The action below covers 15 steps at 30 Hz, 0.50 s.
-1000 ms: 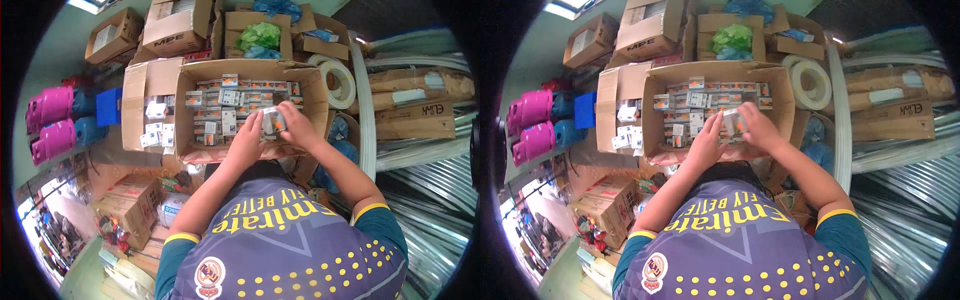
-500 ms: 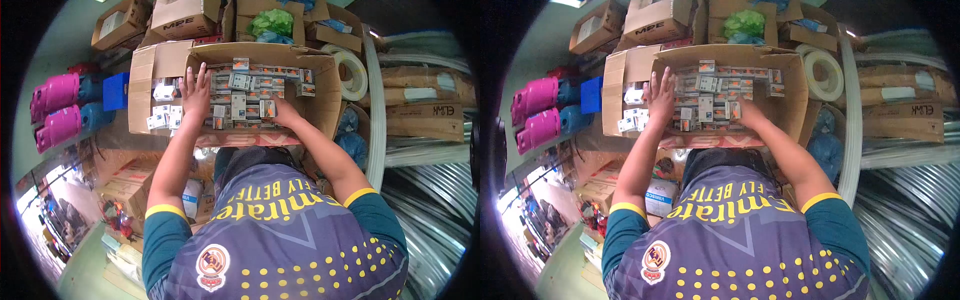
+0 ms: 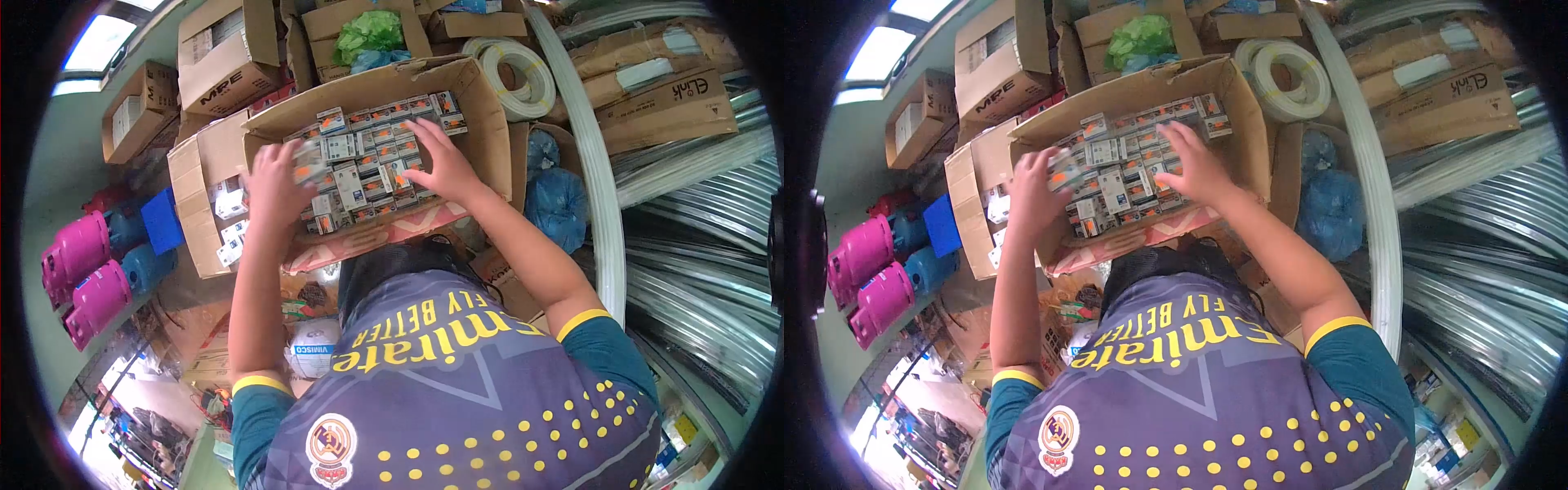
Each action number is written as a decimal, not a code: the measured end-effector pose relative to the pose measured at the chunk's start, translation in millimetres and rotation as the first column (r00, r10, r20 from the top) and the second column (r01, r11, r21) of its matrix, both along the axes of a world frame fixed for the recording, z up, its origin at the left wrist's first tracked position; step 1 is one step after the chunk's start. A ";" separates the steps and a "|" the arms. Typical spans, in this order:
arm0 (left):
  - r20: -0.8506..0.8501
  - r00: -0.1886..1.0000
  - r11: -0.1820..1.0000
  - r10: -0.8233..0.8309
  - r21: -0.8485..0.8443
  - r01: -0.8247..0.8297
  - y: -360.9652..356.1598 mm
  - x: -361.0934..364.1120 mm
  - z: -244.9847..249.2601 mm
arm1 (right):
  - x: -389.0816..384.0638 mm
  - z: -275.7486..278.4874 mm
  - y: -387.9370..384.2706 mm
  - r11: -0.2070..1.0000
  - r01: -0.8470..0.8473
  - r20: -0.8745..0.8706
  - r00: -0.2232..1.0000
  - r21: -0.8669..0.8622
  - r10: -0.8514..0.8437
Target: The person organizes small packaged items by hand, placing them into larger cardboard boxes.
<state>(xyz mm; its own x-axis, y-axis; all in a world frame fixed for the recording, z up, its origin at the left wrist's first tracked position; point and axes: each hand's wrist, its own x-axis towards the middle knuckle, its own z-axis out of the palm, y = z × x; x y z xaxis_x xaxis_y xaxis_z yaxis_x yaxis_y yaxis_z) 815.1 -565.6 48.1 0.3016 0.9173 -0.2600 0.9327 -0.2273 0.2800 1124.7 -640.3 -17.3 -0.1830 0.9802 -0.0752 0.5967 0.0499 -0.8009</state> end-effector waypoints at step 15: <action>0.631 0.770 0.994 -0.093 0.102 0.037 -36.5 91.3 23.5 | 86.4 -24.6 59.4 0.996 -0.076 0.435 0.896 -0.052 0.091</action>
